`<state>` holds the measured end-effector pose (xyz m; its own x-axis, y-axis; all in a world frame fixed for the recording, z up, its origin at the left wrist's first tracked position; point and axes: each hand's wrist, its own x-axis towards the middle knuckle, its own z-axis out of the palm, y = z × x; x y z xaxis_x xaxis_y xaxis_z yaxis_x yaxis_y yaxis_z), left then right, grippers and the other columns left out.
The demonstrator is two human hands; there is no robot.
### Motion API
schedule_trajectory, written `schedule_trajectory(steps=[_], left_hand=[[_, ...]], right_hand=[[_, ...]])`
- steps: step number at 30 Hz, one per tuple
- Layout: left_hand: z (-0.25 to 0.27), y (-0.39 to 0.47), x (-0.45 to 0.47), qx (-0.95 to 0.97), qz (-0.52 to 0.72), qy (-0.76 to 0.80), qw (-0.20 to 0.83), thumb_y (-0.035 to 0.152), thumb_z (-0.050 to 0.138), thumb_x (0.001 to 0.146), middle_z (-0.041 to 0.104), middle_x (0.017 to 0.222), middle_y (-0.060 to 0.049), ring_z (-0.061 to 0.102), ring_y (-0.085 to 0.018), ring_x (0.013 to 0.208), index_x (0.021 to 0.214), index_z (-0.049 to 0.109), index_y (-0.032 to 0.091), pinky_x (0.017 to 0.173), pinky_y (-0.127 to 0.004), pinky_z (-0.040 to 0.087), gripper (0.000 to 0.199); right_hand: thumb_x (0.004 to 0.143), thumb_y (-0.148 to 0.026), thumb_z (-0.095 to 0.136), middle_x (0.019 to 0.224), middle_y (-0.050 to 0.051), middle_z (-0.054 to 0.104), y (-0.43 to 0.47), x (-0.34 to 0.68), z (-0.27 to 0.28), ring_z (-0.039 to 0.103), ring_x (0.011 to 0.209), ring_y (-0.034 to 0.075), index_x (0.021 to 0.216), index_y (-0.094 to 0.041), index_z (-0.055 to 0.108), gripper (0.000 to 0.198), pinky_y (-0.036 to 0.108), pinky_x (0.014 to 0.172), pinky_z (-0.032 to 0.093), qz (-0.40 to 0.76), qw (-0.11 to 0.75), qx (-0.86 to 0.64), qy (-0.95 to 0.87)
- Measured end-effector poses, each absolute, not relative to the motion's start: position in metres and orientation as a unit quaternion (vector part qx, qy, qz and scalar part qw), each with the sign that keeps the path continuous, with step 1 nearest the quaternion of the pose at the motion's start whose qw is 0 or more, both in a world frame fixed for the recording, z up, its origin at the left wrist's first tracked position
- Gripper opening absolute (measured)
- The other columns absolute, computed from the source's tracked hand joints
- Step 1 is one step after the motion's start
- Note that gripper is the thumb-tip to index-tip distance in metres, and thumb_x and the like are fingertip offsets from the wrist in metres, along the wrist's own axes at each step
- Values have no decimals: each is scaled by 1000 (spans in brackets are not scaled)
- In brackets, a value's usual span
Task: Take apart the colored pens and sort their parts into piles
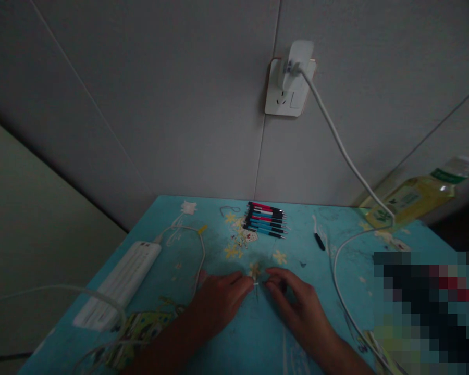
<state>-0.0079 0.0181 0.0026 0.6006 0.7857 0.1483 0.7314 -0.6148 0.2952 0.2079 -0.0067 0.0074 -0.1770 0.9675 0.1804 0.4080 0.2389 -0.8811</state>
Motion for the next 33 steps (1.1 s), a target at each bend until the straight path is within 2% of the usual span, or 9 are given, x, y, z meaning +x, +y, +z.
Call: schedule_trajectory(steps=[6,17,29,33], left_hand=[[3,17,-8,895,129,414,103,27,41,103,67,83,-1,65,-17,69,101,64,23,65,-27,42,23],[5,19,-8,893,111,423,104,27,40,103,67,85,0,67,-18,74,106,63,25,66,-28,41,23],[6,16,-6,900,107,411,103,26,43,102,67,83,0,66,-18,70,106,64,25,62,-28,43,22],[0,14,-6,901,117,400,119,27,44,102,69,91,-1,68,-18,76,119,60,26,65,-29,47,23]], right_hand=[[97,-29,55,90,1,69,-9,204,11,65,81,16,117,-23,63,22,27,79,51,383,364,-489,-694],[96,-28,57,86,0,69,-8,209,7,65,77,14,115,-24,63,20,24,75,52,347,398,-492,-693],[98,-28,55,85,-1,68,-7,208,5,64,76,14,121,-25,59,24,25,74,52,372,366,-479,-706],[98,-25,56,94,1,70,-10,205,7,66,83,14,125,-25,56,28,28,82,53,349,346,-466,-736]])
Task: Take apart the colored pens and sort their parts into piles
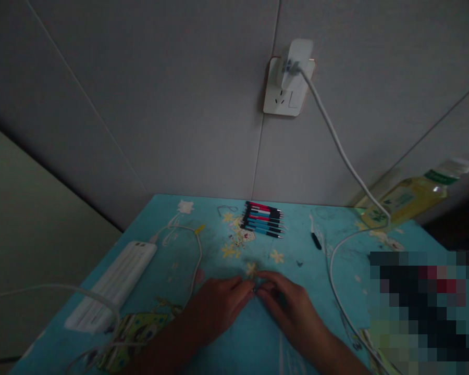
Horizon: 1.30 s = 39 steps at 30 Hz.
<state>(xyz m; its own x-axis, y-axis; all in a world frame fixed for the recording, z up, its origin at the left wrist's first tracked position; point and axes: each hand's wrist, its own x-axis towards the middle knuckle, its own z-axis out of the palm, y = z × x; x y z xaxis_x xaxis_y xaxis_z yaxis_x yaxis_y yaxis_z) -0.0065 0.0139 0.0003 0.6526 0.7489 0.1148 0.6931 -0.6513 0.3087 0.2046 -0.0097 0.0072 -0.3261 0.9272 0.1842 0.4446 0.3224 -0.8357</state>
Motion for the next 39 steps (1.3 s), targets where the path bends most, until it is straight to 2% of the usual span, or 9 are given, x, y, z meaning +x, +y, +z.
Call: schedule_trajectory(steps=[5,9,12,15,18,21,29,35,39], left_hand=[[3,16,-8,905,115,391,123,25,43,103,70,93,1,69,-18,74,136,49,33,67,-28,49,35],[4,17,-10,904,117,396,111,26,42,103,69,90,1,68,-16,70,130,55,32,64,-26,47,31],[3,15,-12,900,139,396,119,28,41,104,69,93,1,67,-16,71,126,57,31,66,-26,46,27],[3,11,-12,899,152,391,123,31,42,103,68,93,0,66,-17,75,121,58,29,69,-27,45,24],[4,11,-12,900,150,394,111,34,43,102,66,87,1,65,-16,72,111,61,27,66,-27,43,21],[3,14,-11,905,151,385,99,33,40,103,65,82,1,63,-15,68,104,62,25,62,-26,39,23],[5,15,-10,893,140,413,109,28,39,103,67,83,1,65,-16,72,100,62,25,68,-27,41,23],[11,17,-8,870,147,454,125,28,38,103,72,88,0,68,-17,77,108,62,26,73,-29,43,25],[12,18,-6,860,142,470,141,31,36,104,72,85,0,69,-17,76,103,61,24,73,-28,43,27]], right_hand=[[96,-30,59,104,6,70,-2,219,12,65,96,21,122,-25,59,27,37,88,52,194,324,-483,-790],[98,-29,51,103,9,71,20,261,11,63,95,25,109,-21,66,20,43,90,50,-5,331,-579,-745],[97,-28,49,113,13,68,34,292,5,59,102,30,118,-18,66,28,48,92,46,-125,250,-668,-690],[97,-27,49,119,15,66,40,309,-3,57,107,32,125,-16,63,34,47,90,45,-159,158,-719,-658],[98,-27,48,119,14,65,41,310,-7,57,106,32,127,-18,63,34,44,88,45,-162,111,-738,-645],[99,-32,47,120,13,65,41,308,-7,57,105,31,121,-19,67,33,43,85,43,-169,102,-740,-643],[97,-33,48,106,13,70,43,312,-3,60,95,31,103,-17,72,29,46,81,45,-143,183,-723,-650],[97,-40,51,97,7,73,30,284,12,68,80,22,110,-21,66,28,35,73,54,68,332,-646,-684],[98,-36,52,101,7,71,12,257,21,68,88,21,111,-23,65,23,31,73,57,168,355,-556,-732]])
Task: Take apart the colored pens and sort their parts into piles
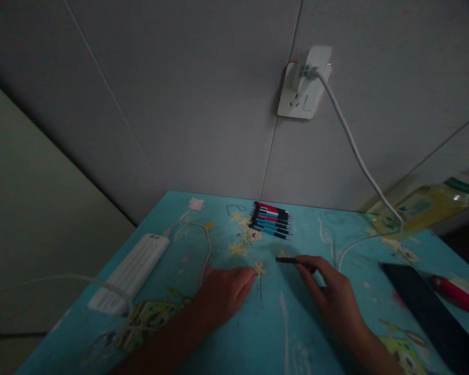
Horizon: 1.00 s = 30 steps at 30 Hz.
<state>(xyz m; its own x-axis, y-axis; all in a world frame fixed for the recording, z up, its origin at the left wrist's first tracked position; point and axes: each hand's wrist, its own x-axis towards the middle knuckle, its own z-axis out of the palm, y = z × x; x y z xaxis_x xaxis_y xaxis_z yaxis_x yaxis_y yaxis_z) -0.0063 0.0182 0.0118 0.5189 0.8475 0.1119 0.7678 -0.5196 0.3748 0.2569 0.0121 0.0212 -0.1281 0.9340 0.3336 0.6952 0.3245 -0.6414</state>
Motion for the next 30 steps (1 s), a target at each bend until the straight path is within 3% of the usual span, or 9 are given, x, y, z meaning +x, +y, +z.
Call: schedule_trajectory(steps=[4,13,19,30], left_hand=[[16,18,-7,857,136,477,144,33,36,105,72,83,0,69,-17,75,98,60,23,74,-29,41,27],[17,15,-7,860,130,471,147,33,35,104,73,88,1,70,-20,79,103,60,25,78,-34,40,26],[14,15,-7,860,139,470,142,32,38,103,73,88,0,69,-18,77,102,62,25,76,-32,41,25],[15,13,-6,868,133,453,153,33,37,103,72,88,0,69,-19,78,102,60,24,78,-32,43,25]], right_hand=[[98,-30,52,105,8,70,3,241,23,68,95,21,110,-24,66,19,31,80,59,232,342,-495,-765],[98,-27,53,106,7,71,2,237,23,68,97,20,111,-25,65,18,34,86,58,255,351,-495,-753],[98,-29,53,106,7,71,0,237,24,68,96,21,111,-25,66,19,31,79,60,266,351,-498,-747],[97,-27,55,99,4,73,1,230,25,70,90,18,107,-25,68,17,29,82,57,281,345,-474,-760]])
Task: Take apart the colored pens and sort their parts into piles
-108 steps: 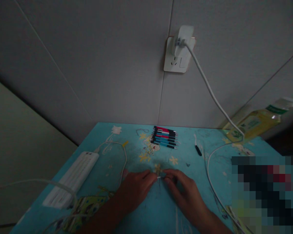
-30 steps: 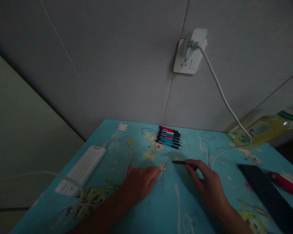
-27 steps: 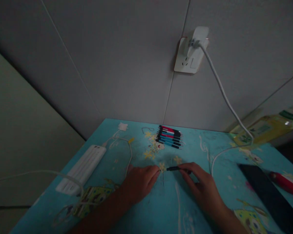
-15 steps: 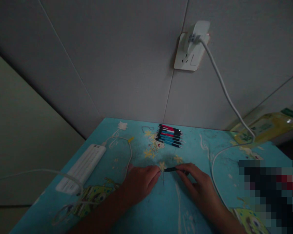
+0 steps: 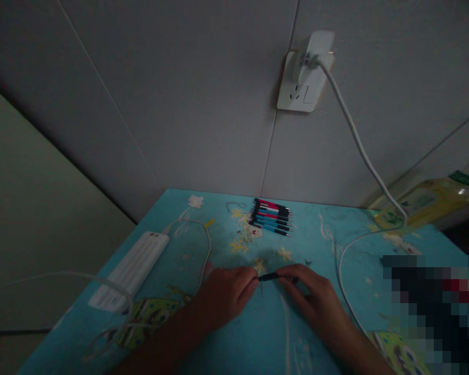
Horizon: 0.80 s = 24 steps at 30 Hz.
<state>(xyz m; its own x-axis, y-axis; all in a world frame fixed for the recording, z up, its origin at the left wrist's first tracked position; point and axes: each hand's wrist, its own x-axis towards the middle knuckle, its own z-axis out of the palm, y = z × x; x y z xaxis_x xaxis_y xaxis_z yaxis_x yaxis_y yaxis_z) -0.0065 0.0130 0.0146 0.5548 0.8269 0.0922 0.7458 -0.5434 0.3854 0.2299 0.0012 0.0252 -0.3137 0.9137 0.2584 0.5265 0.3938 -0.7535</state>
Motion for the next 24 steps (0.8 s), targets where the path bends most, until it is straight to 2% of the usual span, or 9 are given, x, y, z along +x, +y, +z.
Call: schedule_trajectory(steps=[3,8,11,17,24], left_hand=[[14,12,-7,874,122,446,150,39,46,100,73,95,-2,70,-22,84,109,58,23,82,-36,44,22],[10,11,-8,869,117,456,149,46,56,95,74,102,-2,71,-25,89,116,55,26,86,-38,45,29],[9,12,-8,872,112,455,141,44,55,97,74,100,-1,71,-23,88,116,56,26,84,-36,46,26],[11,15,-6,889,82,429,136,32,49,101,72,91,1,71,-21,81,106,58,24,70,-29,46,13],[8,14,-7,874,122,438,172,33,49,101,73,100,0,71,-21,87,117,54,24,74,-30,46,19]], right_hand=[[97,-28,56,96,5,73,0,226,23,70,87,18,106,-25,69,16,29,81,57,290,344,-459,-767],[96,-27,59,94,3,73,-4,220,18,69,85,17,105,-25,69,13,27,79,56,305,356,-453,-758],[96,-26,60,95,2,73,-6,219,19,69,87,16,104,-25,68,12,26,80,54,316,355,-458,-752],[96,-23,60,92,1,71,-5,218,24,67,85,14,102,-25,68,11,25,79,53,336,356,-434,-757],[96,-22,59,95,1,70,-5,221,20,66,88,15,105,-25,66,11,26,80,52,331,358,-431,-759]])
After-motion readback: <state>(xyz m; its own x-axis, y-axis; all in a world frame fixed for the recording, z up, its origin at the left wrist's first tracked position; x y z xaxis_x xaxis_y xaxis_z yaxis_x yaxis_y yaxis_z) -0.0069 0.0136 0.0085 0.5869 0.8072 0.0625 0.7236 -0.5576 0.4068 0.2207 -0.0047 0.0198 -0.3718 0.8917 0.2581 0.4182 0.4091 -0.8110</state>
